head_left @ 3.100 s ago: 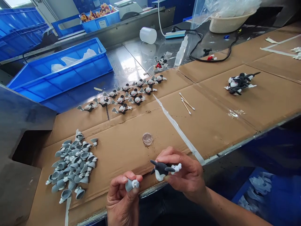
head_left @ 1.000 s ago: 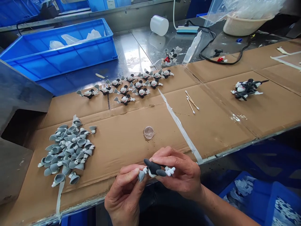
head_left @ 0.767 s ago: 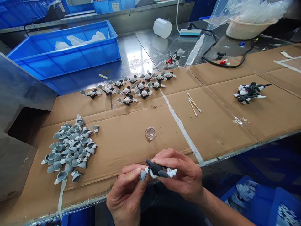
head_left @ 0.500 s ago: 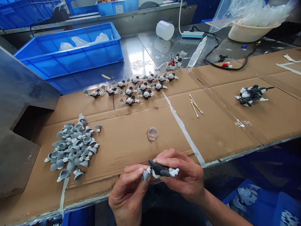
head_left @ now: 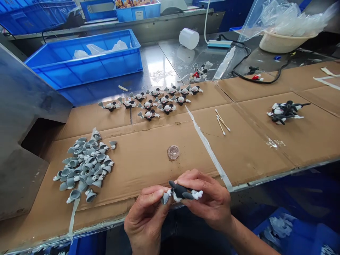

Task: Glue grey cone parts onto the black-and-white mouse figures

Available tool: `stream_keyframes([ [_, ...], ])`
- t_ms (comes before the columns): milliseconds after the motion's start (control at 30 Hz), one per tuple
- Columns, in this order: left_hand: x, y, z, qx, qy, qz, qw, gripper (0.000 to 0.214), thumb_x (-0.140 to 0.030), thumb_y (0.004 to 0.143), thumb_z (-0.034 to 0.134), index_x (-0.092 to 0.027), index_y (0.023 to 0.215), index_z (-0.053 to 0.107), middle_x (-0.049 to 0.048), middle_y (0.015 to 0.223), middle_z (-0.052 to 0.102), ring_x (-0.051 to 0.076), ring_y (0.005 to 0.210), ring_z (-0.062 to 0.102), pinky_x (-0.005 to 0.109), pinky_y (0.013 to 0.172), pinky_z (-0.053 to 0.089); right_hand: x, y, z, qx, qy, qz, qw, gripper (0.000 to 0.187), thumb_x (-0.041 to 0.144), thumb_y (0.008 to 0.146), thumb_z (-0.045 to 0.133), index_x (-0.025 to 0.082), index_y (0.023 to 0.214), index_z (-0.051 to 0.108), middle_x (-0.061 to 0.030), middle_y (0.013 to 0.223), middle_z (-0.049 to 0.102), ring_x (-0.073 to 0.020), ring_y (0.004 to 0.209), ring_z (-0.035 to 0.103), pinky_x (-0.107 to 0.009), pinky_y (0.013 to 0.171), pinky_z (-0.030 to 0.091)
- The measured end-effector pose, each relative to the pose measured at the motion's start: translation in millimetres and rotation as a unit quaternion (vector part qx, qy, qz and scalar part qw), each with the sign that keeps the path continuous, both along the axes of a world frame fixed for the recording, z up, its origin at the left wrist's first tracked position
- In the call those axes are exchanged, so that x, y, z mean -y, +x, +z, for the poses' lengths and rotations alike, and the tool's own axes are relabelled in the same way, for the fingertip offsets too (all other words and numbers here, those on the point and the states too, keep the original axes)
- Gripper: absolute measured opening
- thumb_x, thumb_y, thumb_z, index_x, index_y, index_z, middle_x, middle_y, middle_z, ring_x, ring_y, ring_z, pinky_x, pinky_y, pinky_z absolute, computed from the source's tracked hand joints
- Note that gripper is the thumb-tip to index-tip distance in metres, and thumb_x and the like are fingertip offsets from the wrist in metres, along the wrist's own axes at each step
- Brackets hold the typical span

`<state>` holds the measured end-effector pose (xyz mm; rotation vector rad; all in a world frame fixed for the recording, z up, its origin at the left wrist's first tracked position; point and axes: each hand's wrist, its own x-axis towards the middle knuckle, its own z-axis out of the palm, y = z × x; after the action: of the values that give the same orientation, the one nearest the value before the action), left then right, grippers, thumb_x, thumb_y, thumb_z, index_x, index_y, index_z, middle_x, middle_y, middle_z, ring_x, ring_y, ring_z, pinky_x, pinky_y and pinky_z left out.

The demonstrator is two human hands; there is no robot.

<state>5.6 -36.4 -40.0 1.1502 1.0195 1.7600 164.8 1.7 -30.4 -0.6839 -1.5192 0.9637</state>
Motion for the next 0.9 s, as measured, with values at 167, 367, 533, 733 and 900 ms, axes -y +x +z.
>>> stream_keyframes([
  [167, -0.3, -0.1, -0.3, -0.005, -0.001, -0.006, 1.0, 0.035, 0.001, 0.077, 0.078, -0.025, 0.102, 0.079, 0.0042, 0.096, 0.08, 0.019, 0.086, 0.077, 0.027, 0.079, 0.065, -0.2, -1.2, -0.2, -0.006, 0.0, 0.001, 1.0, 0.028, 0.021, 0.092, 0.071, 0.026, 0.12, 0.074, -0.0078, 0.093, 0.074, -0.0216, 0.082, 0.071, -0.035, 0.071, 0.062],
  [367, 0.0, 2.0, 2.4, -0.005, 0.016, -0.008, 1.0, 0.036, 0.002, 0.078, 0.077, -0.024, 0.104, 0.078, 0.0022, 0.097, 0.08, 0.016, 0.087, 0.076, 0.025, 0.081, 0.064, 0.0, -1.5, -0.2, -0.009, -0.004, 0.004, 1.0, 0.029, 0.018, 0.091, 0.072, 0.025, 0.119, 0.075, -0.0072, 0.094, 0.074, -0.021, 0.083, 0.071, -0.034, 0.074, 0.061],
  [533, -0.7, 3.3, 3.4, 0.0, 0.018, 0.0, 1.0, 0.035, 0.001, 0.079, 0.077, -0.025, 0.102, 0.078, 0.0018, 0.096, 0.08, 0.016, 0.087, 0.076, 0.025, 0.08, 0.065, 0.3, -1.4, -0.6, -0.011, -0.005, 0.004, 1.0, 0.029, 0.019, 0.092, 0.072, 0.026, 0.119, 0.075, -0.007, 0.094, 0.074, -0.0208, 0.083, 0.071, -0.033, 0.073, 0.06],
  [733, 0.0, 1.9, 1.4, -0.006, 0.028, -0.011, 1.0, 0.037, 0.003, 0.08, 0.075, -0.024, 0.105, 0.077, 0.0008, 0.1, 0.079, 0.015, 0.09, 0.075, 0.024, 0.084, 0.063, 0.7, -0.8, -0.8, -0.013, -0.002, 0.01, 1.0, 0.028, 0.017, 0.092, 0.071, 0.024, 0.119, 0.074, -0.0073, 0.094, 0.073, -0.0207, 0.083, 0.07, -0.034, 0.074, 0.059],
  [900, 0.5, 3.3, 1.1, -0.01, 0.03, -0.013, 0.999, 0.039, 0.004, 0.079, 0.074, -0.024, 0.105, 0.076, -0.0001, 0.102, 0.079, 0.014, 0.092, 0.075, 0.023, 0.086, 0.063, 0.7, -0.8, -0.1, -0.01, -0.007, 0.014, 1.0, 0.029, 0.016, 0.092, 0.071, 0.022, 0.121, 0.074, -0.0085, 0.097, 0.073, -0.0204, 0.085, 0.07, -0.033, 0.076, 0.059],
])
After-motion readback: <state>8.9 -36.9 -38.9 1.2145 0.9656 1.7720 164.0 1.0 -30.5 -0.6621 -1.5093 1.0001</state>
